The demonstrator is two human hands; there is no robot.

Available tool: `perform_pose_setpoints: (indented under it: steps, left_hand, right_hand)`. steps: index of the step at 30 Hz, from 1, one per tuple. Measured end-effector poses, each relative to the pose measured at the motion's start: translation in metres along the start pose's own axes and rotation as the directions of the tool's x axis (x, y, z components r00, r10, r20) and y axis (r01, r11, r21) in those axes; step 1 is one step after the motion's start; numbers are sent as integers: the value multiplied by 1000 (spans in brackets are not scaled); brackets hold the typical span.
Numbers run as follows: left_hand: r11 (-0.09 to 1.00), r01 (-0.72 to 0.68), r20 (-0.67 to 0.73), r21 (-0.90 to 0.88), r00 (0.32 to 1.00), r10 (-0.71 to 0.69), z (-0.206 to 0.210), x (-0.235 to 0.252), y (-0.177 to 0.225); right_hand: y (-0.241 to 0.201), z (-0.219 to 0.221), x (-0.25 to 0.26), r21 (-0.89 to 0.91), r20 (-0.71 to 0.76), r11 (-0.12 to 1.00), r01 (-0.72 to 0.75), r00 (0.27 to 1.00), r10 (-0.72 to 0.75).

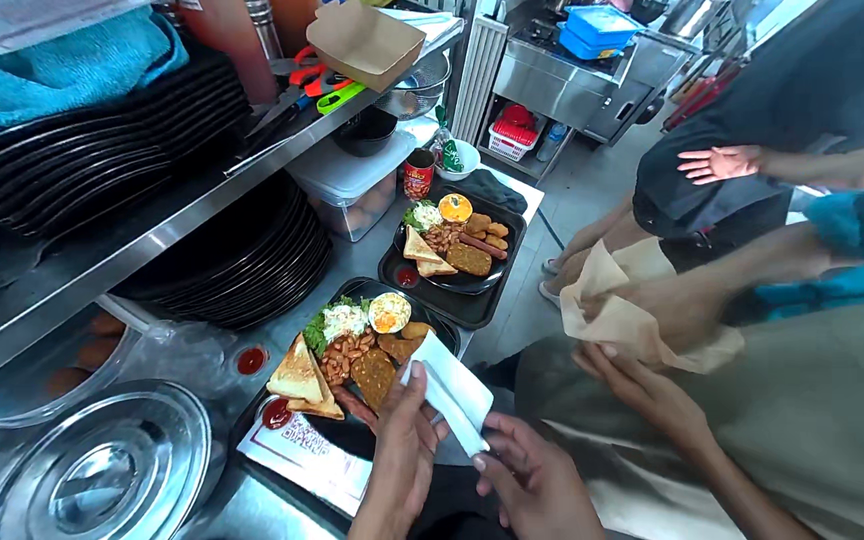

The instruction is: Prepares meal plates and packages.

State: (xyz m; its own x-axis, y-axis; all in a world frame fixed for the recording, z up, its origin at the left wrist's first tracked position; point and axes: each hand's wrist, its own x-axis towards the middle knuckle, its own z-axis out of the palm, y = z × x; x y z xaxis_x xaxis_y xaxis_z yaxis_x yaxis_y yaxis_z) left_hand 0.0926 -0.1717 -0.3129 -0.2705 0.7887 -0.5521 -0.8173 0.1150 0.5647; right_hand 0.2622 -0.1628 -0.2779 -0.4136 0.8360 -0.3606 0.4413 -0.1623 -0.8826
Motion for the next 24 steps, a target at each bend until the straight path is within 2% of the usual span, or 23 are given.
perform_pose_setpoints:
  steps: [3,5,7,10,13,18,24]
  left_hand:
    - [994,-21,-162,107,986,38,15,-1,0]
    - [996,-14,-209,91,977,33,18,0,-1]
    - [999,-8,-225,34,974,15,18,-2,0]
    - [1000,-18,-222,-26,975,11,16,-10,-1]
    - [994,-61,-198,-89,979,43,18,-17,-8]
    - [964,-171,-176,-203,975,136,24,-27,-28]
    - [931,-245,-181,-272,963,201,31,-38,-48]
  right_hand:
    - [-2,0,-2,-159,-4,986,43,999,-44]
    - [-3,-3,-2,-124,-27,992,12,1000,-15]
    - [-7,-8,0,54,-29,996,-69,997,71]
    - [-6,-18,6,357,39,924,-135,991,130]
    - [-6,-20,10,507,43,846,-164,985,165]
    - [-4,-13,7,562,38,808,-176,982,187]
    - [-1,-12,-1,461,54,862,-212,976,211]
